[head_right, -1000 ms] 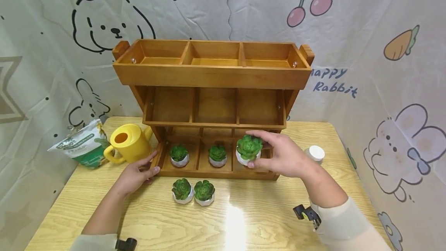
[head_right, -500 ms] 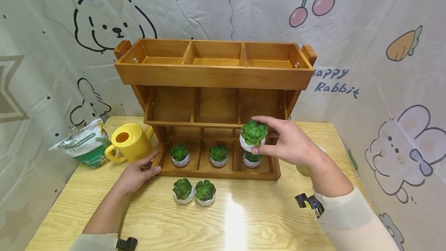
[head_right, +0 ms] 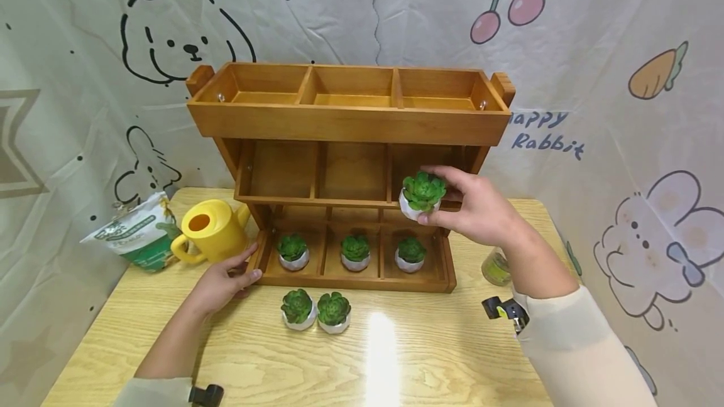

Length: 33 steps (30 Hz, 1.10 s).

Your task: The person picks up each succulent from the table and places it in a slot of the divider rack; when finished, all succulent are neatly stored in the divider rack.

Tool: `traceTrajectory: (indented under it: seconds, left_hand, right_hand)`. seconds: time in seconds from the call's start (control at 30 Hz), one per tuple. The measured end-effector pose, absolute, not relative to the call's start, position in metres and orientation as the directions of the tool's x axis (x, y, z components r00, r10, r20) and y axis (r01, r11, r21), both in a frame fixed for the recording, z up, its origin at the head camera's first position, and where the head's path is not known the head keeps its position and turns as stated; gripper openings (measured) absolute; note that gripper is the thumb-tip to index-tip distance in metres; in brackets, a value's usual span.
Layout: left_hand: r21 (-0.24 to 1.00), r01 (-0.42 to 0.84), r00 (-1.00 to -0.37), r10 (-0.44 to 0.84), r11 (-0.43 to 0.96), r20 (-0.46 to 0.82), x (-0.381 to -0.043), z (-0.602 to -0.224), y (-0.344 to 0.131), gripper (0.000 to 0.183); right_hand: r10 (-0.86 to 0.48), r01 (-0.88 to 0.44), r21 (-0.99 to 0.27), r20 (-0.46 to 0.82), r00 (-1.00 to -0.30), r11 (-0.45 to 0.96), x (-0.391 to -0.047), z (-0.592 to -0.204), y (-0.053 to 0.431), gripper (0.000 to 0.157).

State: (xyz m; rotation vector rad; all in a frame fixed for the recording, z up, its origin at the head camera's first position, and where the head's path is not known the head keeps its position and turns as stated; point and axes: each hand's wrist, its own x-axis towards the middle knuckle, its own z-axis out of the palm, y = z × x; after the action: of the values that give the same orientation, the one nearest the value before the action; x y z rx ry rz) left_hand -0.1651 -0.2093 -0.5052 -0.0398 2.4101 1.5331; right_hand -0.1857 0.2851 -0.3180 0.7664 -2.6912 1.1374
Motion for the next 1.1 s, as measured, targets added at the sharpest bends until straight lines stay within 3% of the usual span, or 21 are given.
traceTrajectory:
  seconds: [0.53, 1.1]
  left_hand:
    - [0.881, -0.189, -0.958, 0.114, 0.433, -0.261, -0.165, -0.505, -0.209, 0.071]
    - [0.876, -0.206, -0.954, 0.11, 0.436, -0.279, -0.166, -0.507, -0.209, 0.072]
  right_hand:
    - [-0.267, -0.338, -0.637, 0.209, -0.941, 0.693, -0.206, -0.315, 0.286, 0.08]
    - [-0.347, -0.379, -0.465, 0.157, -0.925, 0.8, -0.216, -0.317, 0.282, 0.074]
